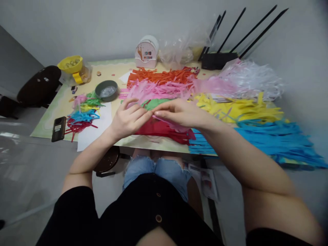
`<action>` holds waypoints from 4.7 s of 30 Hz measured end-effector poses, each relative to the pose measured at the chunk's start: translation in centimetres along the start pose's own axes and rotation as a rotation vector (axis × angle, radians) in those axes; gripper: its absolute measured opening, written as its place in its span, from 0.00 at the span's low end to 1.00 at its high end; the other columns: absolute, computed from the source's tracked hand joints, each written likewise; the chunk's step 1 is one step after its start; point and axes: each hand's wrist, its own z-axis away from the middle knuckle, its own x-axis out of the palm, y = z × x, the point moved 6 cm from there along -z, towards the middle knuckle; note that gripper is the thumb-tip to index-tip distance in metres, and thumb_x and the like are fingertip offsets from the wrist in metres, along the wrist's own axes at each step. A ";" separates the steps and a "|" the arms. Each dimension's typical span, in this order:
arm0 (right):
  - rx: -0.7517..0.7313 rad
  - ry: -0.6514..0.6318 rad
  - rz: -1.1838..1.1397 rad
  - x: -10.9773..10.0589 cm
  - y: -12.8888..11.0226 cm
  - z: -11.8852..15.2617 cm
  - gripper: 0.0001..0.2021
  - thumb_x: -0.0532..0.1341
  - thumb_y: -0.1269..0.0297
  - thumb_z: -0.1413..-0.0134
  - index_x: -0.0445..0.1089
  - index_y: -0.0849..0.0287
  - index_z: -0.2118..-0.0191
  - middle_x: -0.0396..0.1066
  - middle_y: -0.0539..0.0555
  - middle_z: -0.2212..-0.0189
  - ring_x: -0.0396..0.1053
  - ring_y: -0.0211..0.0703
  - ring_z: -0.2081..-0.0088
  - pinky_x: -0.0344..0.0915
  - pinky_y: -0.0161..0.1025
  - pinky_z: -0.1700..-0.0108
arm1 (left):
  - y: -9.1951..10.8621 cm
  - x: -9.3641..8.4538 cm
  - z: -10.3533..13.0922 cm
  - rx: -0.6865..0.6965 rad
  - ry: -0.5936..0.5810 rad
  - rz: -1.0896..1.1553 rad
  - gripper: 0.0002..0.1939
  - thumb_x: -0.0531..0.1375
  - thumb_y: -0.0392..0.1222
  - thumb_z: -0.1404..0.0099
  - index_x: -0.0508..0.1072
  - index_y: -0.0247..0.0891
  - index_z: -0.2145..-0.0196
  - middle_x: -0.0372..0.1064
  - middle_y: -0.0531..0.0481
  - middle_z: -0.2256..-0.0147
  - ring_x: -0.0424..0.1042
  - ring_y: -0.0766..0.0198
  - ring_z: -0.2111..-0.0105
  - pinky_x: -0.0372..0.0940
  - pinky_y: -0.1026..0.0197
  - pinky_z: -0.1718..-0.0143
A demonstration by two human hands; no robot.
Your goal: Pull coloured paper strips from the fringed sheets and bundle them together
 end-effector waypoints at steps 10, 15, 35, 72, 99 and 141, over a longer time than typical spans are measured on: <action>0.055 0.085 -0.556 5.3 -1.1 -1.7 0.21 0.75 0.42 0.50 0.78 0.57 0.66 0.78 0.50 0.76 0.75 0.40 0.73 0.73 0.39 0.61 | -1.1 -0.7 4.4 -0.289 0.360 0.150 0.12 0.57 0.43 0.23 0.82 0.44 0.54 0.85 0.49 0.58 0.84 0.61 0.57 0.65 0.45 0.35; -0.111 0.278 -0.485 6.0 -1.9 -3.4 0.21 0.73 0.41 0.47 0.76 0.55 0.66 0.79 0.50 0.74 0.78 0.42 0.71 0.75 0.41 0.62 | -1.2 -0.4 4.8 -0.686 0.515 0.583 0.15 0.60 0.51 0.24 0.84 0.43 0.55 0.84 0.47 0.56 0.83 0.58 0.56 0.69 0.48 0.36; -0.520 0.119 0.212 9.3 -2.5 -9.9 0.05 0.65 0.67 0.33 0.81 0.57 0.56 0.80 0.54 0.66 0.76 0.41 0.64 0.72 0.37 0.60 | -4.6 -0.2 11.7 -1.193 0.242 1.186 0.29 0.62 0.68 0.32 0.68 0.37 0.74 0.63 0.55 0.80 0.61 0.69 0.80 0.60 0.63 0.73; 0.064 -0.167 0.865 11.0 11.8 -37.0 0.17 0.56 0.73 0.35 0.77 0.70 0.46 0.79 0.73 0.47 0.76 0.57 0.45 0.65 0.48 0.41 | -15.8 3.0 18.8 -1.475 0.821 0.872 0.20 0.75 0.54 0.46 0.79 0.34 0.67 0.75 0.52 0.75 0.61 0.75 0.82 0.56 0.69 0.80; -0.221 0.247 0.130 2.5 1.0 -9.1 0.06 0.68 0.63 0.41 0.82 0.56 0.61 0.83 0.53 0.64 0.80 0.45 0.63 0.74 0.39 0.57 | -6.4 1.4 5.7 -0.993 0.371 0.712 0.15 0.68 0.53 0.33 0.81 0.36 0.65 0.81 0.47 0.67 0.77 0.65 0.69 0.72 0.63 0.62; -0.260 0.317 0.142 6.8 3.0 -4.6 0.15 0.62 0.61 0.33 0.74 0.55 0.44 0.82 0.54 0.60 0.79 0.45 0.61 0.75 0.42 0.57 | -10.8 -0.6 13.2 -1.169 0.046 0.619 0.15 0.66 0.53 0.40 0.76 0.38 0.63 0.80 0.47 0.64 0.77 0.60 0.64 0.70 0.55 0.58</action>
